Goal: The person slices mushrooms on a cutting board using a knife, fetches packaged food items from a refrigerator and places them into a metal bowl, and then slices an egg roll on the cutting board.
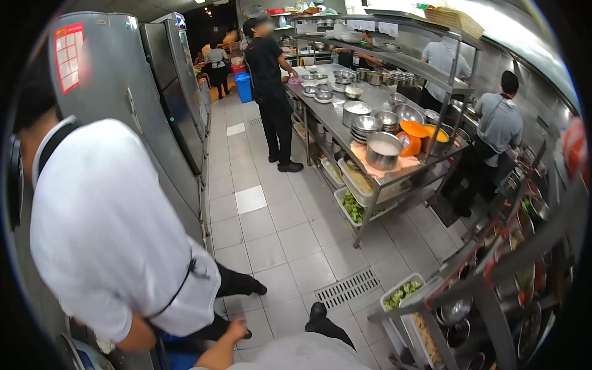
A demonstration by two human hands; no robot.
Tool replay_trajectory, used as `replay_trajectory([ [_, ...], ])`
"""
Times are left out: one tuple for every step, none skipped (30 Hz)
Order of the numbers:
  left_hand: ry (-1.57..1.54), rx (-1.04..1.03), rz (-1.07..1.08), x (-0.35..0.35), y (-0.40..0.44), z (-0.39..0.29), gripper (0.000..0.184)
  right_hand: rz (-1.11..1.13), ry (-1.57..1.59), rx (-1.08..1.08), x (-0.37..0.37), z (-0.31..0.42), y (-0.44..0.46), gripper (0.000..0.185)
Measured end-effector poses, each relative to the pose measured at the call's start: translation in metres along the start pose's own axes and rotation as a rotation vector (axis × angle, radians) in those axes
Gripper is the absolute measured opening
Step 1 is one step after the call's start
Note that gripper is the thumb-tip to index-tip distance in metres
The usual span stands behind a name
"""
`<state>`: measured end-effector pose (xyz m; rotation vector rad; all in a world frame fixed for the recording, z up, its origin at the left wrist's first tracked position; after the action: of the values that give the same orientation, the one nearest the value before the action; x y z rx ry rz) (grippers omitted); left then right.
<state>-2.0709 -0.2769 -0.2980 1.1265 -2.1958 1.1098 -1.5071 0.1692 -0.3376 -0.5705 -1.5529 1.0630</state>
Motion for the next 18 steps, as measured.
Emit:
replay_trajectory([
  [0.236,-0.223,0.176,-0.023,0.023,-0.005,0.043,0.002,-0.003,0.015,0.024,0.019,0.012,0.048],
  [0.473,-0.443,0.356,-0.047,0.045,0.001,0.045,0.002,-0.019,0.032,0.049,0.040,0.029,0.048],
  [0.419,-0.358,0.467,-0.051,0.053,-0.016,0.044,-0.002,-0.037,0.052,0.078,0.060,0.047,0.048],
  [0.359,-0.275,0.572,-0.058,0.059,-0.033,0.045,-0.003,-0.064,0.081,0.106,0.080,0.066,0.048],
  [0.352,-0.266,0.562,-0.049,0.074,-0.050,0.045,-0.010,-0.099,0.105,0.135,0.101,0.085,0.048],
  [0.239,-0.109,0.537,-0.037,0.090,-0.060,0.042,-0.021,-0.141,0.131,0.163,0.121,0.107,0.047],
  [0.120,0.050,0.513,-0.027,0.099,-0.066,0.041,-0.035,-0.207,0.170,0.194,0.141,0.130,0.047],
  [0.031,0.091,0.303,-0.006,0.108,-0.079,0.036,-0.054,-0.287,0.218,0.225,0.163,0.154,0.047],
  [0.009,0.106,0.298,0.004,0.123,-0.087,0.036,-0.089,-0.409,0.280,0.256,0.183,0.187,0.047],
  [0.033,0.101,0.311,0.018,0.146,-0.085,0.044,-0.144,-0.624,0.400,0.290,0.208,0.227,0.047],
  [0.054,0.096,0.319,0.027,0.166,-0.082,0.053,-0.195,-0.775,0.501,0.324,0.239,0.256,0.047],
  [0.021,0.113,0.303,0.034,0.183,-0.086,0.053,-0.199,-0.813,0.514,0.361,0.277,0.254,0.047],
  [0.068,0.176,0.306,0.041,0.202,-0.087,0.056,-0.316,-0.461,0.430,0.411,0.320,0.241,0.045],
  [0.109,0.244,0.310,0.047,0.216,-0.083,0.059,-0.418,-0.110,0.347,0.454,0.356,0.240,0.043],
  [0.063,0.268,0.289,0.044,0.235,-0.070,0.059,-0.422,-0.158,0.376,0.473,0.389,0.256,0.043],
  [0.137,0.243,0.294,0.033,0.261,-0.052,0.061,-0.398,-0.162,0.372,0.479,0.411,0.291,0.041],
  [0.213,0.216,0.296,0.023,0.283,-0.045,0.064,-0.378,-0.163,0.367,0.496,0.442,0.318,0.039],
  [0.172,0.237,0.276,0.016,0.298,-0.043,0.064,-0.295,-0.140,0.370,0.508,0.476,0.317,0.039],
])
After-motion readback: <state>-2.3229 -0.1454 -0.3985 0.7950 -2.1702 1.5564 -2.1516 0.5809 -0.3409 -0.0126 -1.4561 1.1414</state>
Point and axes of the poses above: each hand's wrist, its own y-axis towards the middle knuckle, its own x-axis out of the back of the hand, z = x × y, the point moved 4 cm from there along y, towards the middle knuckle, and after that the axes turned 7 degrees about -x, right-handed, at the moved point
